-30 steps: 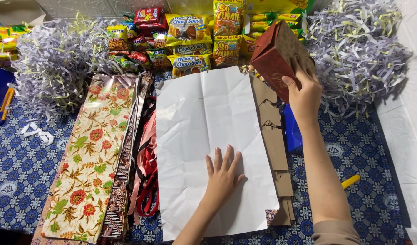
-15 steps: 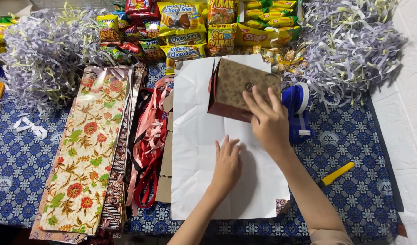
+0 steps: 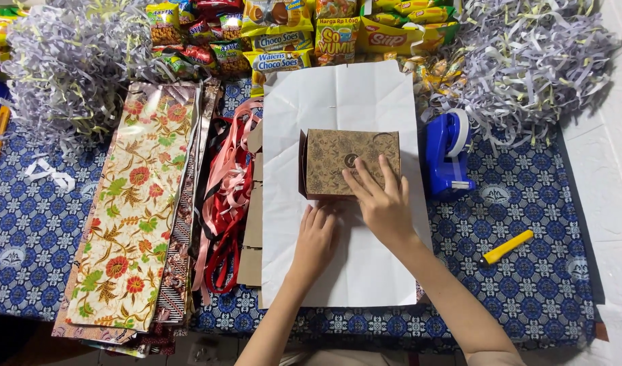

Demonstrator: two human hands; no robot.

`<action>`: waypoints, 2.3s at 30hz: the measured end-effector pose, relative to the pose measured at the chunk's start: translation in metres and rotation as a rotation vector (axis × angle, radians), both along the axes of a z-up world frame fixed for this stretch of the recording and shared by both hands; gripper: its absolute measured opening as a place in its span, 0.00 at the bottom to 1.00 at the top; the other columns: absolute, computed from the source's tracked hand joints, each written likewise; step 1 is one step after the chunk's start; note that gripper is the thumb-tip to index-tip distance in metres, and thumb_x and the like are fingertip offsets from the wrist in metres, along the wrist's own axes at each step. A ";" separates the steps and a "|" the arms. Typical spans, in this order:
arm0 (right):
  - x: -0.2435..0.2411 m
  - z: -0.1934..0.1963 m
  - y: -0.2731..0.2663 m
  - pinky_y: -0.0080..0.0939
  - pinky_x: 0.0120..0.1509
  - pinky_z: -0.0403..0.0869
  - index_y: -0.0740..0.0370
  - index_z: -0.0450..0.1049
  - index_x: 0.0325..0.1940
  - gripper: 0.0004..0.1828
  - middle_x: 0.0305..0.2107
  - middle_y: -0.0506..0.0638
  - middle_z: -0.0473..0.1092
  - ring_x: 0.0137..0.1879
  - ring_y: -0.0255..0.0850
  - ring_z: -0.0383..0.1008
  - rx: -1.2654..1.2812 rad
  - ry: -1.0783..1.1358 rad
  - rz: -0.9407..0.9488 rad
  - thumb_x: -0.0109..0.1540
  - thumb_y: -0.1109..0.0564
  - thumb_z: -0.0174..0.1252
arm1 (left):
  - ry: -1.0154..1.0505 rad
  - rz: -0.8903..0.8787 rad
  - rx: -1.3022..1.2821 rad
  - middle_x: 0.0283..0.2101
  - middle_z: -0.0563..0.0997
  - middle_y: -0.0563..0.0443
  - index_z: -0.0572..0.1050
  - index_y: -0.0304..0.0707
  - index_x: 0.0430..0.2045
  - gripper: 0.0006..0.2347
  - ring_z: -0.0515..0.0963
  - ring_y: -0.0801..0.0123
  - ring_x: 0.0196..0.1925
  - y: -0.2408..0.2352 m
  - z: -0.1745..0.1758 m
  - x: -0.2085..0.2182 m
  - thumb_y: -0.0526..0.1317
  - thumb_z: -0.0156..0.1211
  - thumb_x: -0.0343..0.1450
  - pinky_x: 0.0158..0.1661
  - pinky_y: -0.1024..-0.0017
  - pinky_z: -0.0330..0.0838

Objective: The person wraps a small patterned box using patterned wrapping paper. They unfold the paper, place the box on it, fold the paper around the box, and secure the edges with tape.

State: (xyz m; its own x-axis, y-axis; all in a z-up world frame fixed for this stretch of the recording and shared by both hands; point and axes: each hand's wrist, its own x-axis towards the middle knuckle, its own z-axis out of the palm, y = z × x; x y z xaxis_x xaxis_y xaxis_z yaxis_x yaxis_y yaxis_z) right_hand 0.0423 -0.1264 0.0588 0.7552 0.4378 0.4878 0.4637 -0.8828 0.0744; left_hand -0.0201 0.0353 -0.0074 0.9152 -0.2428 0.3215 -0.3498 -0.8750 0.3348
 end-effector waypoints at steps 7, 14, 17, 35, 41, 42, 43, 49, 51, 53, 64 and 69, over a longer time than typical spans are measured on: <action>-0.003 -0.010 -0.010 0.62 0.56 0.67 0.35 0.64 0.64 0.37 0.64 0.40 0.59 0.70 0.54 0.54 0.022 0.021 0.018 0.50 0.52 0.63 | -0.138 0.125 -0.319 0.29 0.67 0.59 0.70 0.47 0.29 0.08 0.70 0.69 0.32 0.008 0.010 -0.006 0.30 0.57 0.63 0.37 0.72 0.69; -0.014 0.000 -0.015 0.61 0.68 0.55 0.56 0.47 0.72 0.53 0.69 0.57 0.43 0.72 0.59 0.42 0.740 0.236 -0.016 0.51 0.49 0.70 | -0.168 0.270 -0.840 0.42 0.60 0.50 0.60 0.38 0.43 0.15 0.64 0.62 0.45 0.022 0.020 0.010 0.33 0.56 0.66 0.49 0.68 0.65; -0.016 -0.016 -0.016 0.60 0.71 0.48 0.60 0.34 0.74 0.61 0.69 0.62 0.40 0.73 0.59 0.39 0.958 0.362 -0.057 0.51 0.49 0.70 | -0.059 0.181 -0.920 0.55 0.57 0.41 0.55 0.34 0.54 0.21 0.59 0.53 0.59 0.023 0.032 0.019 0.34 0.52 0.69 0.58 0.60 0.59; 0.007 -0.041 -0.001 0.61 0.70 0.54 0.55 0.39 0.73 0.54 0.62 0.66 0.55 0.68 0.60 0.53 1.128 0.591 -0.151 0.53 0.55 0.67 | 0.083 0.152 -0.765 0.62 0.60 0.38 0.50 0.38 0.65 0.30 0.61 0.46 0.64 0.030 0.021 0.043 0.27 0.50 0.65 0.62 0.55 0.56; 0.006 -0.049 0.000 0.64 0.67 0.60 0.61 0.43 0.70 0.49 0.58 0.70 0.59 0.63 0.64 0.59 1.007 0.567 -0.133 0.54 0.55 0.65 | 0.039 0.168 -0.851 0.59 0.60 0.41 0.54 0.36 0.61 0.30 0.62 0.48 0.63 0.033 0.012 0.042 0.23 0.46 0.62 0.62 0.57 0.58; 0.006 -0.049 0.000 0.64 0.66 0.60 0.62 0.44 0.70 0.48 0.57 0.70 0.60 0.63 0.65 0.59 0.999 0.568 -0.124 0.54 0.55 0.64 | 0.035 0.175 -0.859 0.59 0.60 0.42 0.54 0.36 0.62 0.30 0.61 0.49 0.64 0.033 0.009 0.042 0.22 0.45 0.62 0.62 0.57 0.58; 0.006 -0.050 -0.001 0.64 0.66 0.60 0.62 0.44 0.70 0.48 0.57 0.70 0.60 0.63 0.65 0.59 0.999 0.569 -0.125 0.54 0.55 0.64 | 0.036 0.175 -0.859 0.59 0.60 0.42 0.54 0.36 0.62 0.30 0.61 0.49 0.64 0.033 0.009 0.042 0.22 0.45 0.62 0.62 0.57 0.58; 0.007 -0.065 -0.004 0.60 0.66 0.61 0.60 0.46 0.71 0.47 0.58 0.65 0.60 0.63 0.61 0.60 1.010 0.526 -0.109 0.54 0.55 0.64 | 0.039 0.187 -0.868 0.59 0.60 0.40 0.54 0.37 0.61 0.31 0.64 0.44 0.61 0.035 0.002 0.042 0.21 0.45 0.60 0.61 0.53 0.58; 0.006 -0.061 -0.003 0.59 0.66 0.62 0.58 0.44 0.72 0.48 0.58 0.64 0.60 0.63 0.59 0.61 1.000 0.532 -0.128 0.55 0.53 0.64 | 0.029 0.175 -0.898 0.58 0.60 0.38 0.54 0.35 0.60 0.30 0.64 0.41 0.61 0.033 0.004 0.043 0.20 0.44 0.59 0.61 0.52 0.57; 0.009 -0.065 -0.004 0.59 0.66 0.62 0.58 0.45 0.71 0.47 0.58 0.64 0.61 0.63 0.60 0.61 0.996 0.537 -0.128 0.55 0.53 0.64 | 0.032 0.176 -0.902 0.57 0.60 0.39 0.54 0.35 0.60 0.31 0.64 0.42 0.61 0.035 0.001 0.044 0.20 0.44 0.59 0.61 0.52 0.57; 0.009 -0.062 0.001 0.58 0.68 0.60 0.61 0.48 0.70 0.45 0.59 0.65 0.60 0.64 0.59 0.59 1.000 0.514 -0.115 0.55 0.54 0.63 | 0.007 0.171 -0.934 0.55 0.59 0.38 0.54 0.34 0.59 0.30 0.63 0.41 0.61 0.036 0.005 0.044 0.20 0.44 0.59 0.62 0.53 0.56; 0.009 -0.051 0.002 0.57 0.68 0.59 0.63 0.49 0.70 0.45 0.60 0.65 0.59 0.65 0.59 0.58 0.987 0.493 -0.127 0.54 0.56 0.64 | 0.022 0.174 -0.950 0.54 0.60 0.39 0.55 0.34 0.58 0.30 0.64 0.43 0.61 0.037 -0.002 0.044 0.20 0.45 0.58 0.62 0.55 0.56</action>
State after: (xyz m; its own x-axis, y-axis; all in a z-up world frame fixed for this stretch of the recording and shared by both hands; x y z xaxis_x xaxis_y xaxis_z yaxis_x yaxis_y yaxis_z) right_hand 0.0508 -0.1245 0.0076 0.9743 -0.0717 0.2135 0.1509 -0.4960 -0.8551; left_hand 0.0237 0.0728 -0.0098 0.9220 0.2496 0.2961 -0.2257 -0.2751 0.9346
